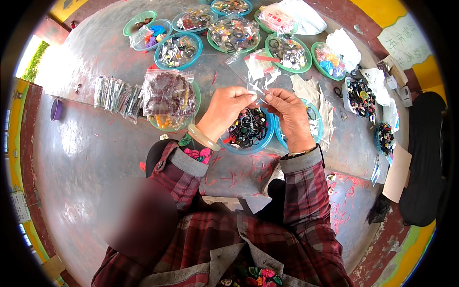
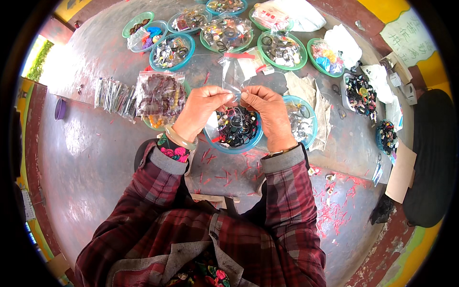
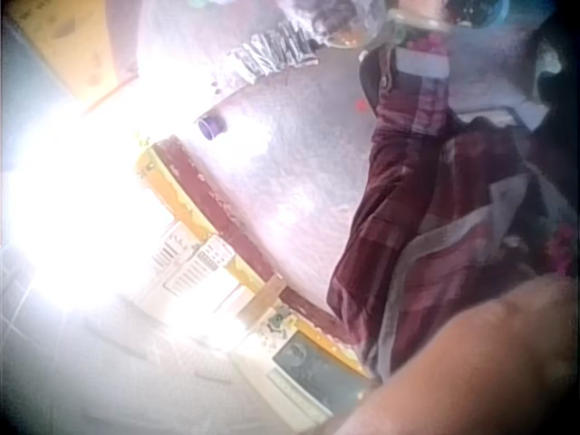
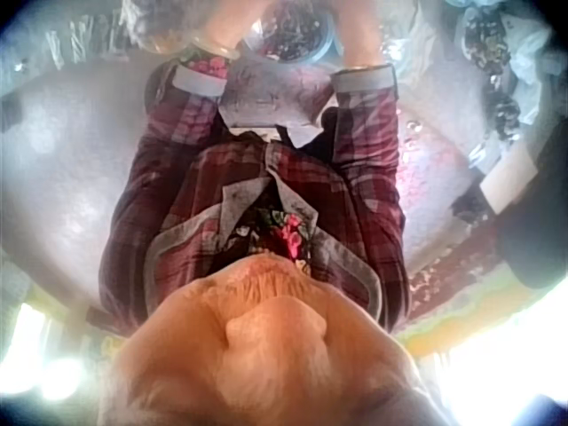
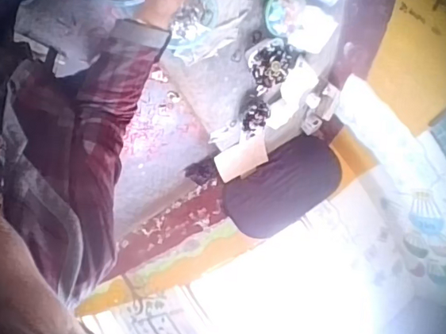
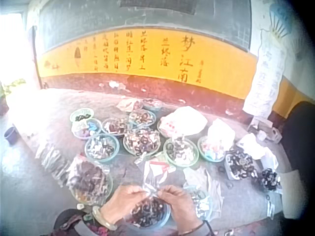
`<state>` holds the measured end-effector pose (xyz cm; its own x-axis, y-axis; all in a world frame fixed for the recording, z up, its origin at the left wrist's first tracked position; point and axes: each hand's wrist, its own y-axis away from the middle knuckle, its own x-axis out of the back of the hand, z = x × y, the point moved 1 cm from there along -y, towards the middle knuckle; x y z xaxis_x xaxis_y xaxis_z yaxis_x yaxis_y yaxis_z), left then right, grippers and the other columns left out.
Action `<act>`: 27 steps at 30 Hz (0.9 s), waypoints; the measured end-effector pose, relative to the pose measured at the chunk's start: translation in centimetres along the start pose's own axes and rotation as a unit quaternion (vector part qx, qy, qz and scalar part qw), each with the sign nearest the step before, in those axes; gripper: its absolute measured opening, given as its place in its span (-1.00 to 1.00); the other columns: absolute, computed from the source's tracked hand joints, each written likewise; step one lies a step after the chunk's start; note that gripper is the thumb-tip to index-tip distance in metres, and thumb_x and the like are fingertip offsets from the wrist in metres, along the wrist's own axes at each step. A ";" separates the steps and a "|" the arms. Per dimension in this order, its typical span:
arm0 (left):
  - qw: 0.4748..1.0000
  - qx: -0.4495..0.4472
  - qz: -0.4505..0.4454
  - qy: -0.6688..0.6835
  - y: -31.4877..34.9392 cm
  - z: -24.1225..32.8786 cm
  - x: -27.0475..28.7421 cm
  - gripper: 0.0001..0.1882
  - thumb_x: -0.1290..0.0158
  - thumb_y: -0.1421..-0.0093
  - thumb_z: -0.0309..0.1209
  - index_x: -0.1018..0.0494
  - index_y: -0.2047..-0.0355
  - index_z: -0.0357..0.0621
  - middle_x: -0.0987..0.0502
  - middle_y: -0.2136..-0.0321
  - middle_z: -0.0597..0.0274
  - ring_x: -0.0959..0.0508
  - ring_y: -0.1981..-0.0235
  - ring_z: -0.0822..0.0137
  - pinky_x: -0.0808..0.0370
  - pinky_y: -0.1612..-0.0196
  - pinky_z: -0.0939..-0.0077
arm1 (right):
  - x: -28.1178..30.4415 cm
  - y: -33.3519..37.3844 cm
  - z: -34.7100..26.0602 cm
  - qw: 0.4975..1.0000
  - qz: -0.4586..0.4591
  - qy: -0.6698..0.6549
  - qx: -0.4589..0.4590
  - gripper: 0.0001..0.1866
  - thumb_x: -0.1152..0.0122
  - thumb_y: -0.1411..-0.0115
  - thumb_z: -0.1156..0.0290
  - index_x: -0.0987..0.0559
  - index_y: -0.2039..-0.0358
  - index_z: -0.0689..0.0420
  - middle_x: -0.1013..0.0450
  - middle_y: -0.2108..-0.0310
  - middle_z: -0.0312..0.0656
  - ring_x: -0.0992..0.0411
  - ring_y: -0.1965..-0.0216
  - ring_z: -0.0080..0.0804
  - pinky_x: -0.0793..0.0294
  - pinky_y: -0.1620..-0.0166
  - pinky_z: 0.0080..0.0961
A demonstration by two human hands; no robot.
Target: The person sits at a table and repeatedly picks up small hair accessories from a blue bowl. They place each item into a small clear plastic bag, seal the bag, and set it aside. The process is repeated continuously throughout the clip.
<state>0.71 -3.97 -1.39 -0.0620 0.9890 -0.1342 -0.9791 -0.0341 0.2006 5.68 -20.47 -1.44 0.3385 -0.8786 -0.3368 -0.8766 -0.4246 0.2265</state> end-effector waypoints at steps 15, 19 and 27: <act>0.993 -0.068 0.035 -0.084 0.0 -0.1 0.0 -0.86 -0.09 -0.07 -0.46 -0.48 0.46 -0.33 -0.54 0.54 0.23 -0.47 0.51 0.56 -0.38 0.43 0.70 | 0.2 0.0 0.3 0.999 -0.042 0.005 -0.022 -0.89 -0.21 -0.05 0.43 -0.56 0.42 0.19 -0.48 0.46 -0.30 -0.43 0.41 -0.54 -0.37 0.26 -0.64; 0.997 -0.065 0.015 -0.047 0.0 0.1 -0.1 -0.86 -0.09 -0.07 -0.45 -0.46 0.44 -0.32 -0.53 0.53 0.23 -0.47 0.50 0.55 -0.38 0.41 0.70 | 0.4 0.0 0.3 0.998 -0.052 -0.027 -0.020 -0.93 -0.21 -0.04 0.46 -0.56 0.45 0.18 -0.48 0.47 -0.31 -0.42 0.41 -0.54 -0.38 0.25 -0.61; 0.998 -0.054 -0.025 -0.006 0.2 0.4 -0.1 -0.83 -0.10 -0.07 -0.44 -0.46 0.39 -0.31 -0.51 0.50 0.28 -0.45 0.44 0.55 -0.36 0.33 0.68 | 0.3 -0.1 0.4 0.999 -0.037 -0.037 0.011 -0.97 -0.23 0.00 0.55 -0.54 0.52 0.20 -0.45 0.58 -0.33 -0.37 0.52 -0.64 -0.32 0.40 -0.73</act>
<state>0.58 -4.03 -0.97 -0.0107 0.9916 -0.1290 -0.9961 0.0007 0.0882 5.70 -20.62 -1.89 0.3765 -0.8264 -0.4188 -0.8582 -0.4813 0.1782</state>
